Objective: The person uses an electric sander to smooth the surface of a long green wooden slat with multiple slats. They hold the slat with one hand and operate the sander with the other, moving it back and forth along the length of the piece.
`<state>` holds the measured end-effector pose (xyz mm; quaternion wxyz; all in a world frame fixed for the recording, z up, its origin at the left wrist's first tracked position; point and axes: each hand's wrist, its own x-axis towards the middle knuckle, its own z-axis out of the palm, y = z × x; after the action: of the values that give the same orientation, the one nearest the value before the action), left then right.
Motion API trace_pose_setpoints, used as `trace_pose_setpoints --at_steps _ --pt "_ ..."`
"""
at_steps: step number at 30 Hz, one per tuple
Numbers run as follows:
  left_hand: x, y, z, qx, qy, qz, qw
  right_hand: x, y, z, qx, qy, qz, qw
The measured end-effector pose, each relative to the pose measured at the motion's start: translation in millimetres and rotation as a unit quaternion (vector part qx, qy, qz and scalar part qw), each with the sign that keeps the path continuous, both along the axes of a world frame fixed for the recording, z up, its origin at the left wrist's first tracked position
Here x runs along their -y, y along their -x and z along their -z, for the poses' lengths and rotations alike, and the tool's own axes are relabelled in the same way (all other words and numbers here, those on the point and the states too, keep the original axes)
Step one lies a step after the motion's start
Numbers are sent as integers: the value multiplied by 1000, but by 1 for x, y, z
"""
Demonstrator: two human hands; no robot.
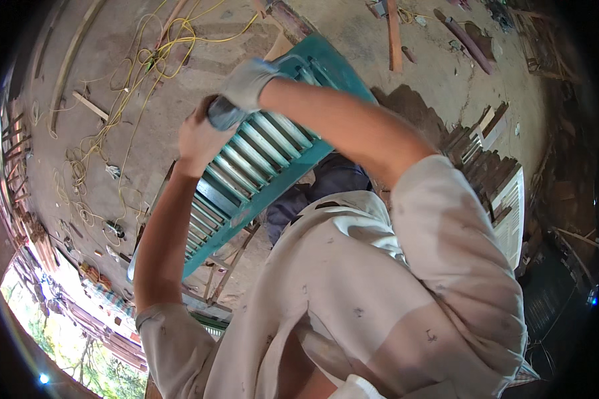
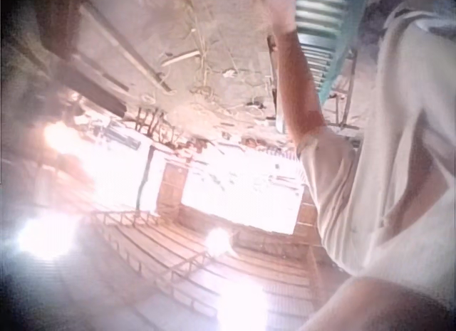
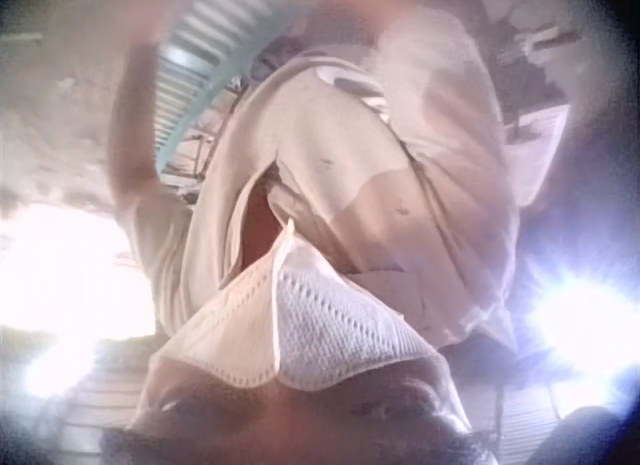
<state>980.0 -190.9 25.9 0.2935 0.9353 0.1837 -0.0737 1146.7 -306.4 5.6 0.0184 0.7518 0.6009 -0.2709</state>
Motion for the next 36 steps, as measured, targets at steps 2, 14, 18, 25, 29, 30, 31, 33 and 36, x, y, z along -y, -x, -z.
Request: trace_pose_setpoints --at_steps 2,14,18,25,29,30,31,33,36 --pt "15 -38 8 -16 15 -7 1000 30 -38 7 -7 -53 16 998" --pt "89 -204 29 0 75 32 997 122 -178 -10 105 53 74 990" --pt "79 -167 -11 60 146 40 987 103 -157 7 68 -13 101 993" --pt "29 -66 12 22 -72 31 997 33 -79 -4 54 34 -35 997" --pt "1 -18 -1 -1 29 -9 1000 -6 -29 -24 57 101 -72 991" --pt "-7 -1 0 -18 18 -19 999 -20 -15 -19 48 95 -93 990" --pt "-14 18 1 -8 25 -30 999 -32 0 -13 39 89 -114 989" --pt "-29 55 -2 16 38 -48 998 -54 29 -7 24 82 -141 986" --pt "-57 105 13 40 8 -34 999 -82 73 -4 4 76 -152 986"
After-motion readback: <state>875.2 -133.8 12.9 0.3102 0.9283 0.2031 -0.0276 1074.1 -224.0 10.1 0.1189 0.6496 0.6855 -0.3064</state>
